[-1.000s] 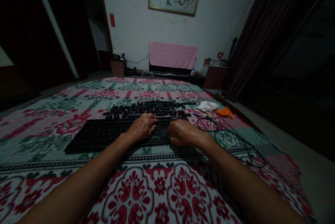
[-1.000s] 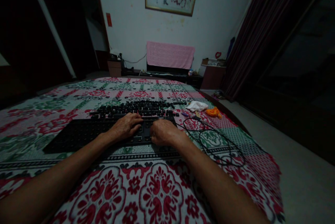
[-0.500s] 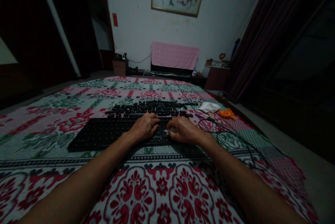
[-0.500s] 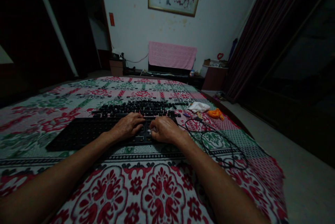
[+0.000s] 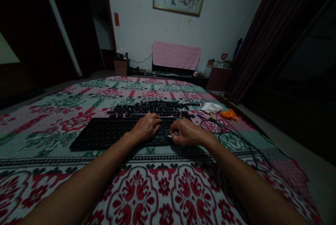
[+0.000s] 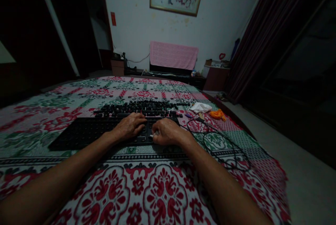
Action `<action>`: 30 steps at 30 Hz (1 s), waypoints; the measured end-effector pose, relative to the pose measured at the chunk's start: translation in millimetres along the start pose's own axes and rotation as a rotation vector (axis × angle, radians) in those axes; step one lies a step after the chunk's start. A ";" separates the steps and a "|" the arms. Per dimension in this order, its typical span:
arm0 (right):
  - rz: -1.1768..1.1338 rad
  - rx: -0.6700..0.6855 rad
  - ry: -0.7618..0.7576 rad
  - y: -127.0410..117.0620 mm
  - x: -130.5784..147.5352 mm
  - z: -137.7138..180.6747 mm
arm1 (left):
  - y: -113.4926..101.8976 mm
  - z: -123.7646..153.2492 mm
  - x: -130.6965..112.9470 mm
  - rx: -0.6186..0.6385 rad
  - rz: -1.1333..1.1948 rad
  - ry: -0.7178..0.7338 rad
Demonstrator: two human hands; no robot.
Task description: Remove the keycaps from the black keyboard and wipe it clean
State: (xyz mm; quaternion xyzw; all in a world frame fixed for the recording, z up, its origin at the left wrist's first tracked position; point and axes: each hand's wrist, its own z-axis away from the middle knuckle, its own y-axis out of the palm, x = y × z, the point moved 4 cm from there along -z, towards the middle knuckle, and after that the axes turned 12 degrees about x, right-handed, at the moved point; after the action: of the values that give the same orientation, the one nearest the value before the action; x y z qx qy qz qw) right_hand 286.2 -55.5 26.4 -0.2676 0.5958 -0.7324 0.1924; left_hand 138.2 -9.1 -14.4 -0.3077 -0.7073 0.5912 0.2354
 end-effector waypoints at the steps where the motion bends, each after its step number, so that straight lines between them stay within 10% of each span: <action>1: -0.005 -0.031 -0.018 0.0 1.5 -0.6 | -0.3 0.0 -0.3 0.001 0.003 0.000; 13: -0.077 0.031 -0.183 8.8 9.2 -3.7 | 1.5 -0.2 1.5 -0.002 0.018 0.001; 20: -0.130 0.005 0.029 -13.1 -25.3 11.9 | 1.0 -1.3 0.7 0.007 0.025 0.018; 30: -0.128 0.138 -0.044 2.2 -12.4 4.1 | 2.8 -1.8 2.6 0.018 0.000 0.009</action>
State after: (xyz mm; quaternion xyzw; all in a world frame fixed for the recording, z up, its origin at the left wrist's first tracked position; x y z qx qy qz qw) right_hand 298.3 -51.7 22.9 -0.3072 0.5215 -0.7763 0.1762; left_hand 138.2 -5.6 -16.9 -0.3082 -0.7010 0.5961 0.2414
